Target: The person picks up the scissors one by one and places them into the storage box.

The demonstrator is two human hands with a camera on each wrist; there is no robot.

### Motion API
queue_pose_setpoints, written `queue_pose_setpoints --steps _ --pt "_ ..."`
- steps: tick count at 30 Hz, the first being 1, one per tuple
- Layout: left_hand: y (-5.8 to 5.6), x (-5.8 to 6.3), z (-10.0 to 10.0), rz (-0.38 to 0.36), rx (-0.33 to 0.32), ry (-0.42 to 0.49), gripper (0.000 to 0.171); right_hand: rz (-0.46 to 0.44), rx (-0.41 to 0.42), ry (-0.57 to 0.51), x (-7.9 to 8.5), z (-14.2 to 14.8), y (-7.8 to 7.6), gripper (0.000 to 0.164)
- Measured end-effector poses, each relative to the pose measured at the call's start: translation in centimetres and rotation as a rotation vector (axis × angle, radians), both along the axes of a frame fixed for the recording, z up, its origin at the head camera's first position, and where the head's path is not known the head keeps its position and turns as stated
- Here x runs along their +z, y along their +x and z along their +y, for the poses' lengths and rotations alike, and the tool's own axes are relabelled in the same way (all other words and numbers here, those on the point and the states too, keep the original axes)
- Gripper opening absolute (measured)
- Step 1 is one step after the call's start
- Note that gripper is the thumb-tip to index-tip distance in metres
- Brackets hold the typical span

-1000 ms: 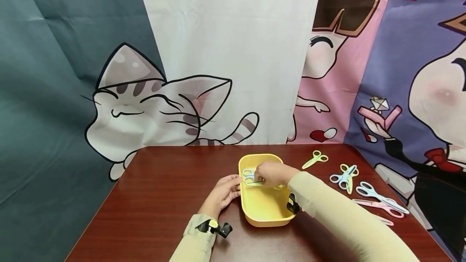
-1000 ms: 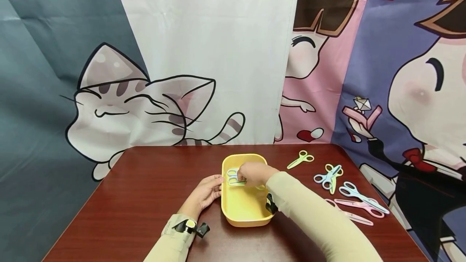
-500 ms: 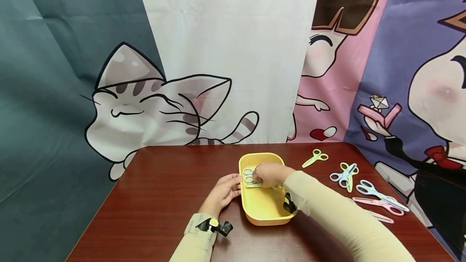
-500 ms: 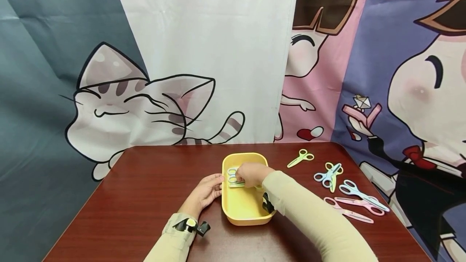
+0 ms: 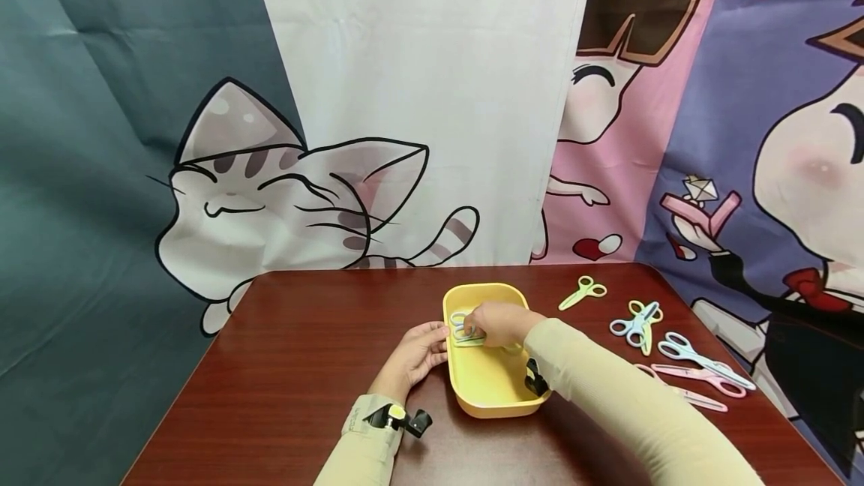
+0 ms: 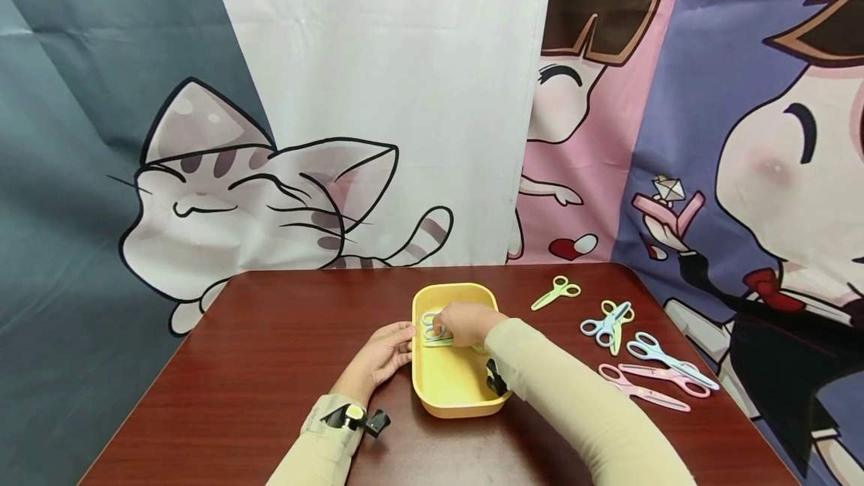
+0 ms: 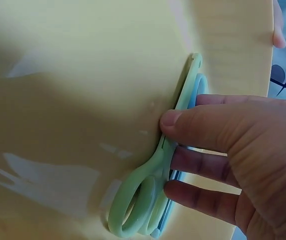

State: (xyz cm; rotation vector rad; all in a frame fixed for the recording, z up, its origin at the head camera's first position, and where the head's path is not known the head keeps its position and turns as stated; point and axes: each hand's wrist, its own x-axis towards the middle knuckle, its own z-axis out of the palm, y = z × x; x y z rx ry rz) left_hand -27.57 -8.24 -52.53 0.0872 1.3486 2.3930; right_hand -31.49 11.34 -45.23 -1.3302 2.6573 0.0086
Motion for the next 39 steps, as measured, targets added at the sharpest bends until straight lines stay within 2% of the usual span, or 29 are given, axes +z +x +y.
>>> queue_pose_setpoints --steps 12,17,21,27,39 --pt "-0.1 -0.3 0.0 -0.002 -0.003 -0.007 0.009 -0.031 -0.037 -0.021 -0.3 0.2 -0.1 0.032" --pt "-0.1 -0.3 0.0 0.004 -0.005 0.000 0.008 -0.137 -0.069 -0.091 -0.5 0.5 -0.5 0.033" --pt "0.0 -0.2 0.0 0.003 -0.002 0.007 0.008 -0.181 -0.062 -0.132 -0.7 0.9 -0.9 0.032" --pt "-0.1 -0.1 0.0 0.004 -0.008 0.002 0.008 -0.183 -0.052 -0.129 -0.6 1.1 -1.0 0.031" --pt "0.0 -0.1 0.0 0.002 -0.011 -0.003 0.010 -0.132 -0.045 -0.096 -1.1 0.9 -0.8 0.034"
